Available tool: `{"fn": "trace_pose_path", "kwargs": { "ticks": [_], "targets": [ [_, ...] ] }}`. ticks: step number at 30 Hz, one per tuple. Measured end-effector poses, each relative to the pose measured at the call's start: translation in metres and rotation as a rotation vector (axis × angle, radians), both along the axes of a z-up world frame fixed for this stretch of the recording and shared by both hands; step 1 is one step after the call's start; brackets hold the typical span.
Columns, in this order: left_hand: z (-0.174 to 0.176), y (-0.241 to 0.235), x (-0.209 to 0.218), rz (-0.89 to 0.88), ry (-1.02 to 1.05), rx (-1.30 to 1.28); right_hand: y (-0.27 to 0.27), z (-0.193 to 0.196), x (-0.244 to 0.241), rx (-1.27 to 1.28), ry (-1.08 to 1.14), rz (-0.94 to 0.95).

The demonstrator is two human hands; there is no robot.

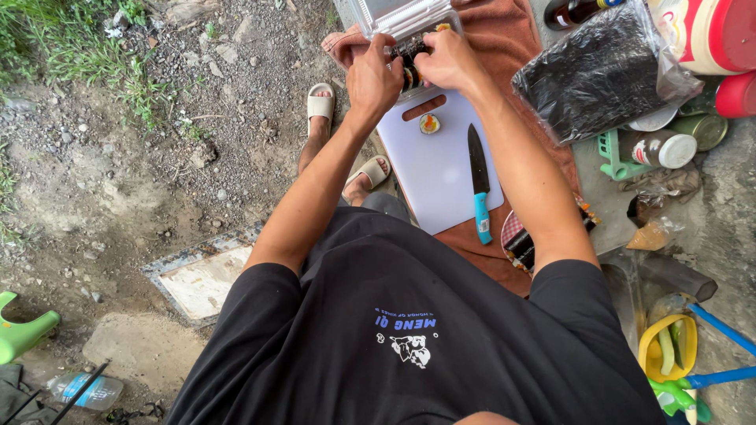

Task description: The person prepares sushi rolls by hand, using a knife to slice a roll on a cutting board and then placing the pieces into a plastic container.

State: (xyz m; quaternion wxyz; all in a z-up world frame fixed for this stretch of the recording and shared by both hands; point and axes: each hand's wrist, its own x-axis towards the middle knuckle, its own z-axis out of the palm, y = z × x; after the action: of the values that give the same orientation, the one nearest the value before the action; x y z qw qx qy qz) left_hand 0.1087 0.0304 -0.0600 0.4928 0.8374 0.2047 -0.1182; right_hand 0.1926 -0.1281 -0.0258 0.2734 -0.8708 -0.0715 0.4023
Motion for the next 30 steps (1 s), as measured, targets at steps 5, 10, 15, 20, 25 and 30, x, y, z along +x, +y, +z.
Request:
{"fn": "trace_pose_path", "kwargs": {
  "ticks": [5, 10, 15, 20, 25, 30],
  "targets": [
    [0.014, 0.0, 0.003, 0.052, -0.041, -0.064, 0.002, 0.002, -0.001, 0.155, 0.13, -0.187],
    [0.027, 0.003, 0.001, 0.11, 0.096, -0.279, -0.005, -0.002, 0.0, 0.204, 0.245, -0.33],
    [0.016, 0.005, -0.007, 0.076, 0.012, -0.119, -0.011, -0.019, -0.004, 0.206, 0.124, -0.26],
    [0.022, 0.012, -0.008, -0.087, -0.086, 0.11, -0.011, -0.021, -0.004, -0.034, -0.597, 0.147],
    [0.021, 0.02, -0.001, -0.098, -0.35, 0.129, -0.013, -0.005, 0.008, 0.026, -0.428, 0.089],
    [0.014, 0.015, 0.01, -0.196, -0.429, 0.149, -0.023, -0.011, 0.018, -0.001, -0.464, 0.101]
  ]
}}
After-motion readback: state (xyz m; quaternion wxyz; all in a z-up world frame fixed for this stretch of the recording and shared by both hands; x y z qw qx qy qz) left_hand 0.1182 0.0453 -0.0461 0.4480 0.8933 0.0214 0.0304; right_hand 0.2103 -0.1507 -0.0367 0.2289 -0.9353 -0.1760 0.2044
